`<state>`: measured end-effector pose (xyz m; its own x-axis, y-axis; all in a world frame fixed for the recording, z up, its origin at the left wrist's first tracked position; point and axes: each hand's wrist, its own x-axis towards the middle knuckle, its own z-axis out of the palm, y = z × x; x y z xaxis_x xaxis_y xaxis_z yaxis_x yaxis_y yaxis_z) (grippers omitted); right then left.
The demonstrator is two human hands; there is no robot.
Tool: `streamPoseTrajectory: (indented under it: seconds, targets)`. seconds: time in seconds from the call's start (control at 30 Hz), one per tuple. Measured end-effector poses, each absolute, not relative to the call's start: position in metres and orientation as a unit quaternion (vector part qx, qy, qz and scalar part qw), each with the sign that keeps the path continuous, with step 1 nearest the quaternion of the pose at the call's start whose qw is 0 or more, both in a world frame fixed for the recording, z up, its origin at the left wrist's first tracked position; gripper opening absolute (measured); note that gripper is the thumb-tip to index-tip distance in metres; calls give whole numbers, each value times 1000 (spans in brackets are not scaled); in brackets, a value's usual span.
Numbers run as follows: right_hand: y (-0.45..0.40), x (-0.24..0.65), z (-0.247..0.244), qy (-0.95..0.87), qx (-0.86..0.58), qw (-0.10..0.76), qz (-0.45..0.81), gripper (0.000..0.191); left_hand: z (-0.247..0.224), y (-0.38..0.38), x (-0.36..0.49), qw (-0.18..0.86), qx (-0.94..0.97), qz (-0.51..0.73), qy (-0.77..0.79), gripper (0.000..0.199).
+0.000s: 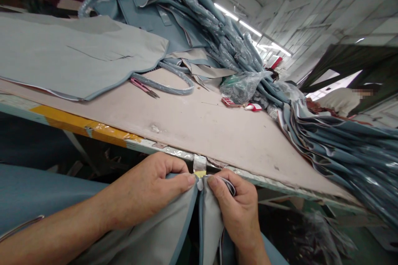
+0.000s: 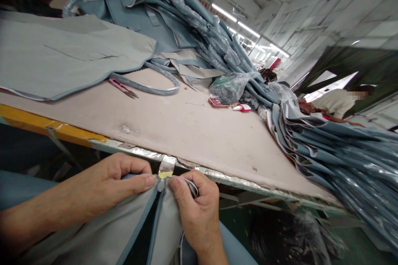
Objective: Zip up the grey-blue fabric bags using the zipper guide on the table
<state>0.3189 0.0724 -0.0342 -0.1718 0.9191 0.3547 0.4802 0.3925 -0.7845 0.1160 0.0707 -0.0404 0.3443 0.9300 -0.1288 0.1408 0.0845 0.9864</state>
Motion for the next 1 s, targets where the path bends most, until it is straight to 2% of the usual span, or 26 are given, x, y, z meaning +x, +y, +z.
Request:
streamPoseTrajectory:
  seconds: [0.17, 0.47, 0.73, 1.0]
  targets:
    - [70, 312, -33, -690, -501, 452, 261, 33, -42, 71, 118, 564, 582, 351, 469, 43]
    - [73, 324, -43, -775, -429, 429, 176, 29, -49, 64, 115, 541, 604, 352, 469, 41]
    - [71, 315, -38, -722, -470, 454, 226, 28, -63, 70, 116, 697, 492, 366, 371, 42]
    - [71, 319, -30, -726, -487, 417, 248, 29, -66, 67, 124, 714, 421, 410, 382, 43]
